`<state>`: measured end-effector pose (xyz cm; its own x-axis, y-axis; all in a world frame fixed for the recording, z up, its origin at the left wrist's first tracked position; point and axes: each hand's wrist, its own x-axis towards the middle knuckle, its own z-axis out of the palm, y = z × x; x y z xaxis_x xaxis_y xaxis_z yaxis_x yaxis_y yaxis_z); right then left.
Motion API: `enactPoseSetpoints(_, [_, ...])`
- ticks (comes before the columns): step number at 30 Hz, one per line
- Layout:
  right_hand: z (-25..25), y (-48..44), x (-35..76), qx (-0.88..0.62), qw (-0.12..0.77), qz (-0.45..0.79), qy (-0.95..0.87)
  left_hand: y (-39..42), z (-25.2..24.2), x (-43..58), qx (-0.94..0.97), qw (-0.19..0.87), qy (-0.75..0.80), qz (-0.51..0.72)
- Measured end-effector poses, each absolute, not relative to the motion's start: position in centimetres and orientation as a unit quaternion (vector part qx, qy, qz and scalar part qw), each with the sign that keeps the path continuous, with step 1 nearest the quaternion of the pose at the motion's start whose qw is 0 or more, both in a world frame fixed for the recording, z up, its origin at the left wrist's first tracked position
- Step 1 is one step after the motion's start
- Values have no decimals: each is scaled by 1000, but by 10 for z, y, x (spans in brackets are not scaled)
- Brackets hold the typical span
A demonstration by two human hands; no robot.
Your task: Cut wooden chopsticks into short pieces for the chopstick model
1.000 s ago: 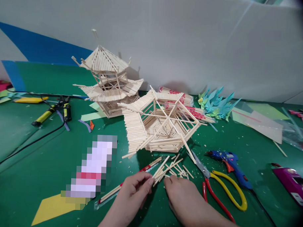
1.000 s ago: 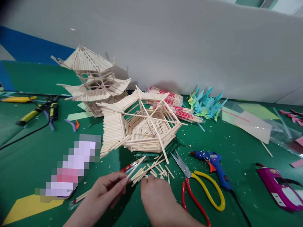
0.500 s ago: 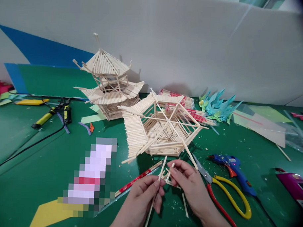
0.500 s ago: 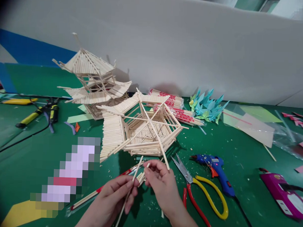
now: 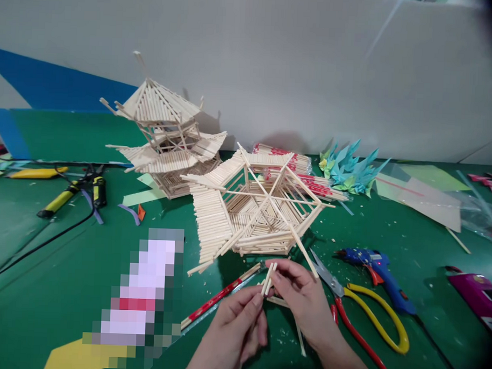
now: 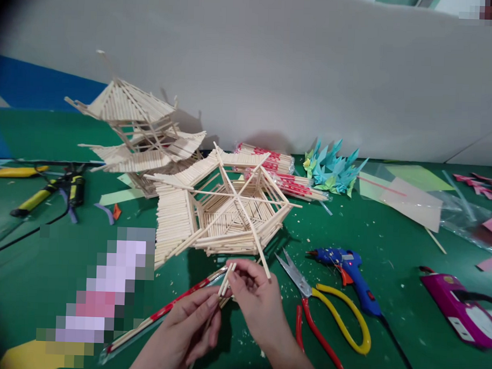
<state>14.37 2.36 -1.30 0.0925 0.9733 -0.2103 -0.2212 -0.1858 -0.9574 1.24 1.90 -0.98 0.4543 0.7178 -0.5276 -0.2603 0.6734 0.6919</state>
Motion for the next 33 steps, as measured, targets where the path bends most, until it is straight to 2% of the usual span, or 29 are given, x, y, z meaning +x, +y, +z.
enactPoseSetpoints(33, [-13, 25, 143, -525, 504, 564, -391, 16, -15, 21, 264, 788, 469, 300])
